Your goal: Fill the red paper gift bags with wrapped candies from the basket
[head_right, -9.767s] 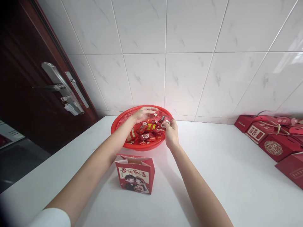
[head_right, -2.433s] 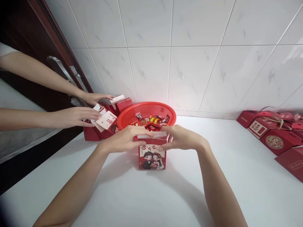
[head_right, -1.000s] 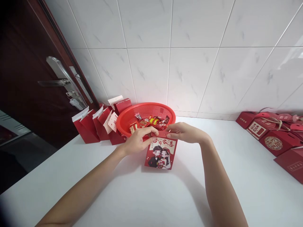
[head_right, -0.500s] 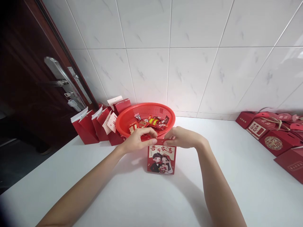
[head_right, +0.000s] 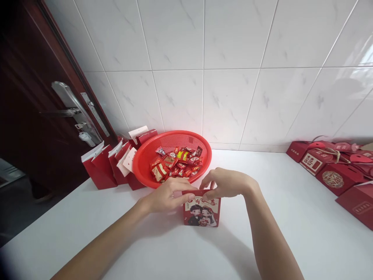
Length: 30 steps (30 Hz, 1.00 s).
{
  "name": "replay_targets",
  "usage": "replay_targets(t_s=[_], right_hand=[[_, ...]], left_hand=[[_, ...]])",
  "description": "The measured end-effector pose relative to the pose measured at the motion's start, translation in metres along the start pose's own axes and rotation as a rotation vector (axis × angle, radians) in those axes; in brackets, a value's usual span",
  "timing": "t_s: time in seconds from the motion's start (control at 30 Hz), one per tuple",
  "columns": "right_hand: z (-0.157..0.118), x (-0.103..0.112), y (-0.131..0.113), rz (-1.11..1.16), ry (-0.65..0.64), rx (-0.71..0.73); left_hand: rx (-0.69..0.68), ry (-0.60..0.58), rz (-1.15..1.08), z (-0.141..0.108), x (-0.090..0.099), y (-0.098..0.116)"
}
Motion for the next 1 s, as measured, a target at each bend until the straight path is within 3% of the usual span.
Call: replay_targets(t_s=[0.37, 1.0], right_hand=[[0.001, 0.000, 0.003, 0.023, -0.009, 0.011], [0.003, 0.005, 0.006, -0.078, 0.061, -0.073]], left_hand=[[-0.100, 0.015, 0.051, 0.001, 0.004, 0.000], [-0.141, 0.090, 0.063, 0.009, 0.016, -0.006]])
Point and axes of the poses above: each hand's wrist, its own z-axis towards the middle knuckle, its own x-axis out of the back of the hand, y = z × x, the point moved 9 cm from there along z, towards the middle knuckle, and after that the axes turned 6 degrees about y, right-handed, at the moved point
